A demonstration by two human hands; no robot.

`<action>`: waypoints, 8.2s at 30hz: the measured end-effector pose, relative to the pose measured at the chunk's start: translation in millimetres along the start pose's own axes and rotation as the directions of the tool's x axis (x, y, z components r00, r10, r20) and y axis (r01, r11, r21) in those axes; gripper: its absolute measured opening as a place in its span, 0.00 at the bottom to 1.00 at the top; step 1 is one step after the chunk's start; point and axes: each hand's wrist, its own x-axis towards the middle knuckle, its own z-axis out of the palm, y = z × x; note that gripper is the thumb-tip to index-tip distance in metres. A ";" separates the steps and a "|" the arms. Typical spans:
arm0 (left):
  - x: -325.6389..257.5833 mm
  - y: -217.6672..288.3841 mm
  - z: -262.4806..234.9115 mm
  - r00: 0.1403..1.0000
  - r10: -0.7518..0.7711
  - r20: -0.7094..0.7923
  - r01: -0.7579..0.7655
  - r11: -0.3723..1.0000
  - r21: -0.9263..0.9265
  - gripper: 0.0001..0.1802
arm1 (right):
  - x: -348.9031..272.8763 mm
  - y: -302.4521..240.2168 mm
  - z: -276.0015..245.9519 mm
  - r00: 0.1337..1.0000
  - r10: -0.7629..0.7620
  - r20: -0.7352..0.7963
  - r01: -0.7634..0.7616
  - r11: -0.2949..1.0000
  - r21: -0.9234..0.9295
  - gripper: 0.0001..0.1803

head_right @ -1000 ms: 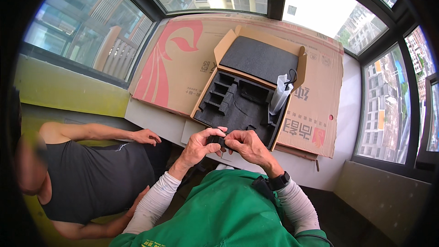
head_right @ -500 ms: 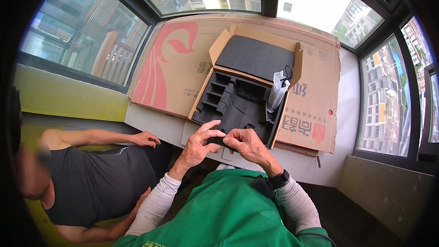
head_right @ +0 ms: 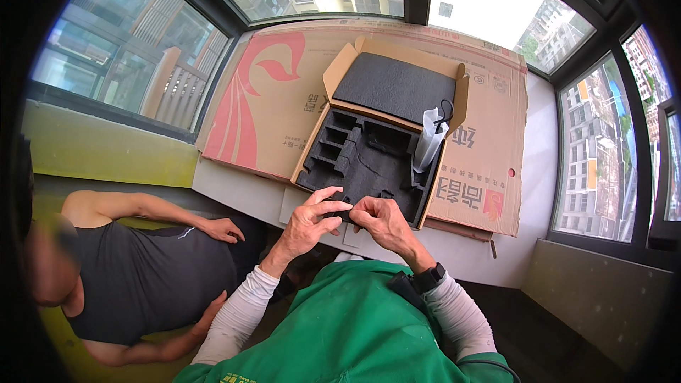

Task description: Assembling or setting up electronic equipment on a makeshift workspace.

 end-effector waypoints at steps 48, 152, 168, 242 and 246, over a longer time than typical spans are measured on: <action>10.5 9.7 31.1 0.981 -0.108 -0.163 0.111 0.994 0.011 0.16 | -4.0 6.6 -0.7 0.971 -0.006 -0.240 -0.017 0.996 -0.091 0.12; -32.0 -69.0 41.7 0.796 -0.247 0.552 0.555 0.662 -0.504 0.30 | -65.6 -3.0 -8.5 0.933 0.360 0.015 -0.352 0.921 -0.164 0.12; -34.7 -66.4 38.6 0.836 -0.236 0.495 0.499 0.701 -0.509 0.23 | -67.9 13.5 -3.7 0.906 0.421 0.031 -0.422 0.906 0.031 0.12; -34.7 -9.2 62.8 0.983 0.095 0.154 -0.139 0.942 0.305 0.20 | -85.0 35.9 -8.9 0.906 0.424 0.011 -0.408 0.865 0.292 0.08; -34.4 -11.7 61.1 0.989 0.058 0.135 -0.096 0.949 0.299 0.20 | -79.1 18.9 -12.3 0.904 0.423 0.057 -0.424 0.877 0.227 0.08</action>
